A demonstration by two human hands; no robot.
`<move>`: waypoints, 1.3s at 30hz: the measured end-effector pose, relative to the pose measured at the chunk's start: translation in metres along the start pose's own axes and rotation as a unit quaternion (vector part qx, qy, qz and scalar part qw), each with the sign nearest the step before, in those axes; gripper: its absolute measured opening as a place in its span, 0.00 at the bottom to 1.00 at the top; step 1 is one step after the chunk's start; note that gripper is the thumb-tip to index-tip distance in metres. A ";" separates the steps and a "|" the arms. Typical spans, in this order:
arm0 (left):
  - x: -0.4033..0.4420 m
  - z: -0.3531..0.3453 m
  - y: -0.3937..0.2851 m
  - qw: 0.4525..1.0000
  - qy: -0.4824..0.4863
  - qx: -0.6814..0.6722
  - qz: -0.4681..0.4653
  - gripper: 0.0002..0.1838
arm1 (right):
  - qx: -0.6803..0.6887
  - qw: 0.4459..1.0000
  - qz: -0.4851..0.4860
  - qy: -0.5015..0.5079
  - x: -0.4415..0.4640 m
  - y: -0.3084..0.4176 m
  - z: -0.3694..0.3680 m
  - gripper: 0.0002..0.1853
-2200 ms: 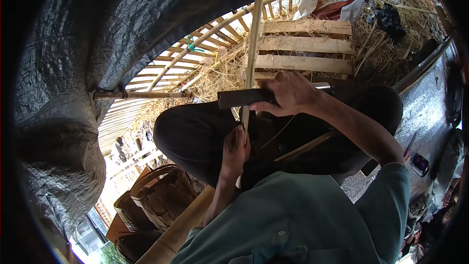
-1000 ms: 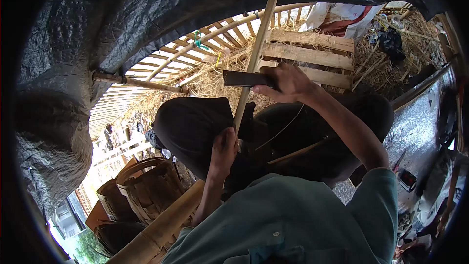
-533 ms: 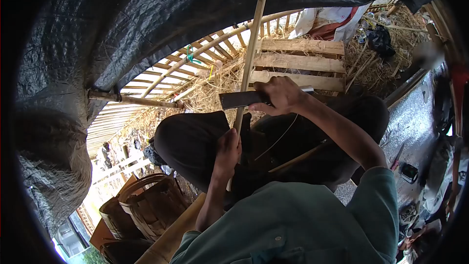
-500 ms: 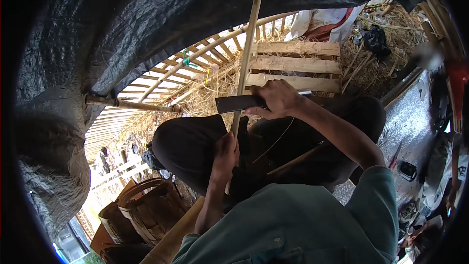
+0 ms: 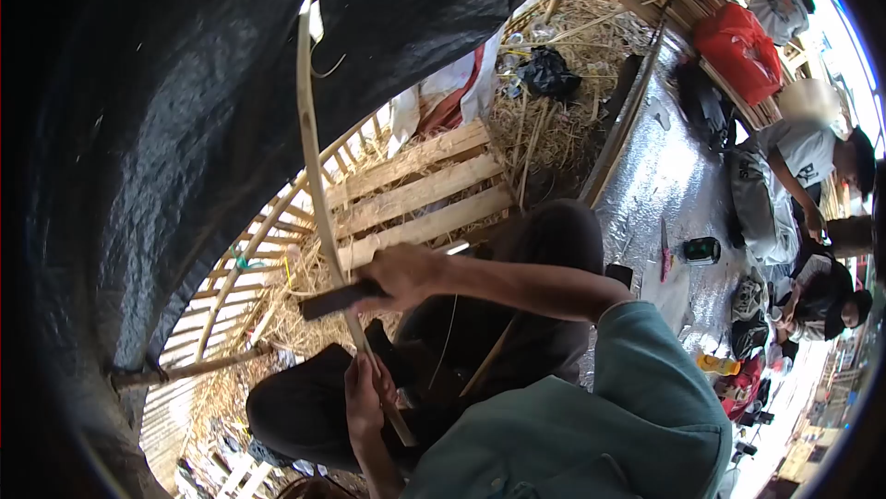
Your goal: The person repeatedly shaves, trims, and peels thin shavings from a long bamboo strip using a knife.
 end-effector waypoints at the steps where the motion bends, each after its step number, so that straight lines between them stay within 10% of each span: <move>1: 0.004 -0.004 -0.003 1.000 0.005 0.015 -0.002 0.16 | 0.000 1.000 0.029 -0.001 -0.003 0.001 -0.007 0.36; 16: 0.096 -0.029 -0.042 0.969 -0.227 -0.005 0.101 0.23 | 0.079 0.996 -0.027 0.022 0.042 -0.040 0.001 0.41; 39: -0.021 -0.103 0.017 0.992 -0.114 -0.051 0.021 0.18 | -0.090 0.992 0.028 0.085 -0.067 0.022 0.048 0.45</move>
Point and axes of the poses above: each hand's wrist, its own x-axis towards the middle knuckle, its own z-axis out of the back of the hand, y = z × x, the point moved 3 cm from there along x, towards the middle knuckle, and after that the axes turned 7 degrees about -x, right-handed, at the moved point
